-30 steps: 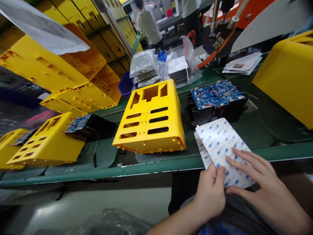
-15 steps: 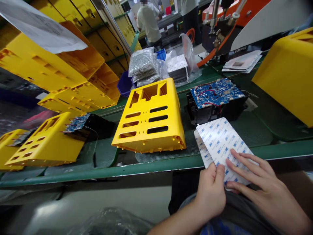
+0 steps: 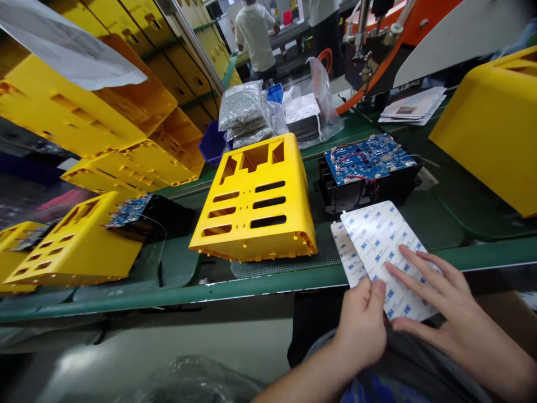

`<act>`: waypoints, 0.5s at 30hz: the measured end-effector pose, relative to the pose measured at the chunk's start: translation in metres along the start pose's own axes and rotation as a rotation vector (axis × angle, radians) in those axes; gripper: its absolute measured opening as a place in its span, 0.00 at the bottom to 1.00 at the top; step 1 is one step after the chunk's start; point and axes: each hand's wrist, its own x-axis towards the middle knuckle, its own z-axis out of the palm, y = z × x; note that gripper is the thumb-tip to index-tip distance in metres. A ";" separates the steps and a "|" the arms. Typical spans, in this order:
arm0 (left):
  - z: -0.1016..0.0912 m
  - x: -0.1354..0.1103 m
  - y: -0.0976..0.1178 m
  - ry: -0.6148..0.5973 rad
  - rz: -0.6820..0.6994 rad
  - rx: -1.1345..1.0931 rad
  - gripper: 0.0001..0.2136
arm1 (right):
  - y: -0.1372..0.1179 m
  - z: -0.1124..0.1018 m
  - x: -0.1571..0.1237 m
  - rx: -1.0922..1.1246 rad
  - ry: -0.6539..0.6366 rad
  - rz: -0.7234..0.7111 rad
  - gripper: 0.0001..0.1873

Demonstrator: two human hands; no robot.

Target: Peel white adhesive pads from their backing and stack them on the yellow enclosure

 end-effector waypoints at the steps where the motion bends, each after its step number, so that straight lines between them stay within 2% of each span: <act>1: 0.000 0.000 0.001 0.003 0.010 0.009 0.20 | 0.000 0.000 0.000 0.004 -0.007 -0.009 0.38; 3: 0.001 -0.001 0.002 0.015 0.022 0.043 0.21 | 0.000 0.002 0.000 0.017 -0.019 -0.021 0.40; 9: 0.002 -0.003 0.002 0.075 0.000 0.130 0.24 | -0.007 0.005 0.000 0.076 0.004 -0.003 0.34; 15: 0.003 -0.002 0.002 0.093 0.042 0.093 0.21 | -0.012 0.003 0.000 0.064 0.002 -0.057 0.32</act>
